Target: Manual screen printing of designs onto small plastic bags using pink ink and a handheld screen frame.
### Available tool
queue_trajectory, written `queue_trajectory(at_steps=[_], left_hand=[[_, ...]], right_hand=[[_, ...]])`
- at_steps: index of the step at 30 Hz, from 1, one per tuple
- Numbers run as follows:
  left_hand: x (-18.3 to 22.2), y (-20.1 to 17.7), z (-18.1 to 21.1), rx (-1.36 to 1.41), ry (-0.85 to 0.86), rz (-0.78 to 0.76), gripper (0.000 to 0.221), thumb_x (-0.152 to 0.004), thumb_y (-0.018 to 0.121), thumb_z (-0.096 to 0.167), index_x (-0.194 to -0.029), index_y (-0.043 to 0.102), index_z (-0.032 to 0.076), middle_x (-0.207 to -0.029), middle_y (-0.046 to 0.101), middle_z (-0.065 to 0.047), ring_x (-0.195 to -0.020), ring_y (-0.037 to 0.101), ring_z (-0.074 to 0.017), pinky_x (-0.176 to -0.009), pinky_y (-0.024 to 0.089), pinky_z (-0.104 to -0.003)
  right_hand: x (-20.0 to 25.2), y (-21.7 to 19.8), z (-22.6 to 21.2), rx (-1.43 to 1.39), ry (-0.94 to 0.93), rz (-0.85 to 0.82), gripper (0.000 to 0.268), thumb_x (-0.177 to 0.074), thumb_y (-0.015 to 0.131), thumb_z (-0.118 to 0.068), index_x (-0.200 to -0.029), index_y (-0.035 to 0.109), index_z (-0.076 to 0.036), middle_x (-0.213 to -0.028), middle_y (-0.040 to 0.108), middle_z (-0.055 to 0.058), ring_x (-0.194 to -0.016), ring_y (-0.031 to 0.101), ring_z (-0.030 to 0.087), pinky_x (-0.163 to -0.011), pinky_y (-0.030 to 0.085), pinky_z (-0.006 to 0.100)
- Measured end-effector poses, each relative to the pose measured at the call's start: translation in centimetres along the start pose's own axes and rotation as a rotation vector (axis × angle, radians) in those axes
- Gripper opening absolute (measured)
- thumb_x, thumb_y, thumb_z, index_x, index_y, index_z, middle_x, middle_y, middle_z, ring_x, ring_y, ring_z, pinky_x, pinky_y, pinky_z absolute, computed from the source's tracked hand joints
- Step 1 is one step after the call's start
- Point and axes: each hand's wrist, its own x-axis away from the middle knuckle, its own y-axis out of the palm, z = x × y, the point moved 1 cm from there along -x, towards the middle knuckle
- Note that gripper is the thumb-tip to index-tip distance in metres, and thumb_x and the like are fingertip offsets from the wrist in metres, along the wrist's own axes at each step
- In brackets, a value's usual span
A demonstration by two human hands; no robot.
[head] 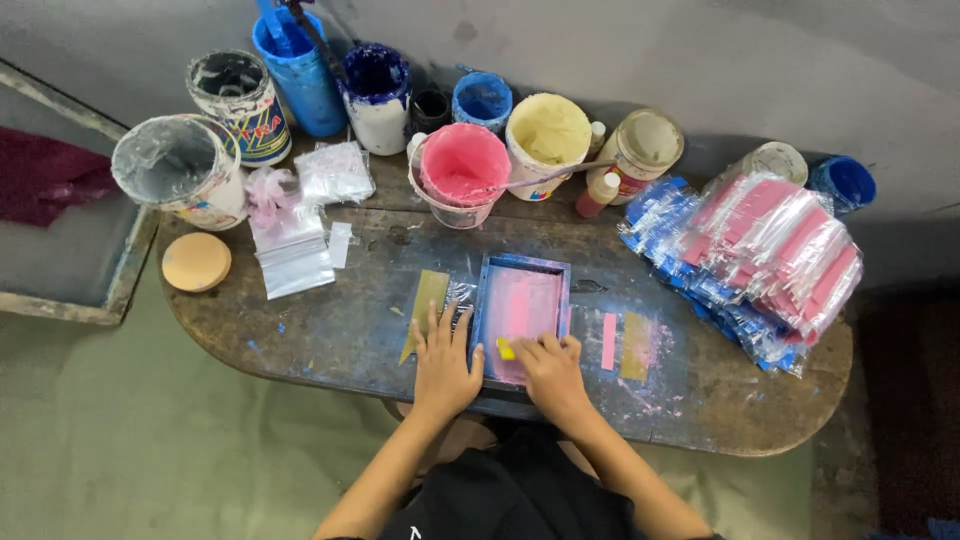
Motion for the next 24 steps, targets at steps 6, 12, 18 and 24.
queue_trajectory(at_steps=[6, 12, 18, 24], left_hand=[[-0.1, 0.2, -0.1, -0.032, 0.009, -0.025, 0.057, -0.098, 0.046, 0.034, -0.151, 0.04, 0.012, -0.16, 0.029, -0.018, -0.153, 0.013, -0.043, -0.12, -0.002, -0.062], [0.0, 0.5, -0.4, -0.044, 0.015, -0.017, 0.058, -0.098, 0.047, 0.033, -0.152, 0.041, 0.012, -0.16, 0.03, -0.019, -0.154, 0.013, -0.0427, -0.12, -0.003, -0.062], [-0.1, -0.1, 0.1, -0.044, 0.003, -0.068, 0.058, -0.098, 0.044, 0.032, -0.152, 0.039, 0.012, -0.159, 0.029, -0.019, -0.153, 0.012, -0.0437, -0.119, -0.002, -0.066], [-0.3, 0.3, 0.2, -0.048, 0.031, -0.042, 0.057, -0.098, 0.043, 0.029, -0.151, 0.039, 0.009, -0.158, 0.032, -0.02, -0.152, 0.015, -0.0441, -0.118, -0.001, -0.066]], right_hand=[[-0.2, -3.1, -0.3, -0.159, 0.026, -0.038, 0.021, -0.088, 0.06, -0.013, -0.098, 0.073, -0.026, -0.092, 0.074, -0.004, -0.094, 0.059, 0.022, -0.089, 0.032, 0.046], [-6.9, -0.5, 6.9, 0.008, 0.163, 0.117, 0.017, -0.084, 0.066, -0.022, -0.097, 0.076, -0.028, -0.096, 0.077, -0.005, -0.099, 0.057, 0.025, -0.093, 0.032, 0.051], [-8.9, 2.0, 9.4, 0.174, 0.037, 0.145, 0.019, -0.092, 0.057, -0.017, -0.093, 0.071, -0.03, -0.089, 0.066, -0.008, -0.095, 0.054, 0.02, -0.092, 0.031, 0.043], [-5.0, 0.8, 8.2, 0.214, 0.102, 0.04, 0.022, -0.087, 0.054, -0.013, -0.098, 0.068, -0.026, -0.092, 0.064, -0.006, -0.097, 0.055, 0.019, -0.092, 0.03, 0.042]])
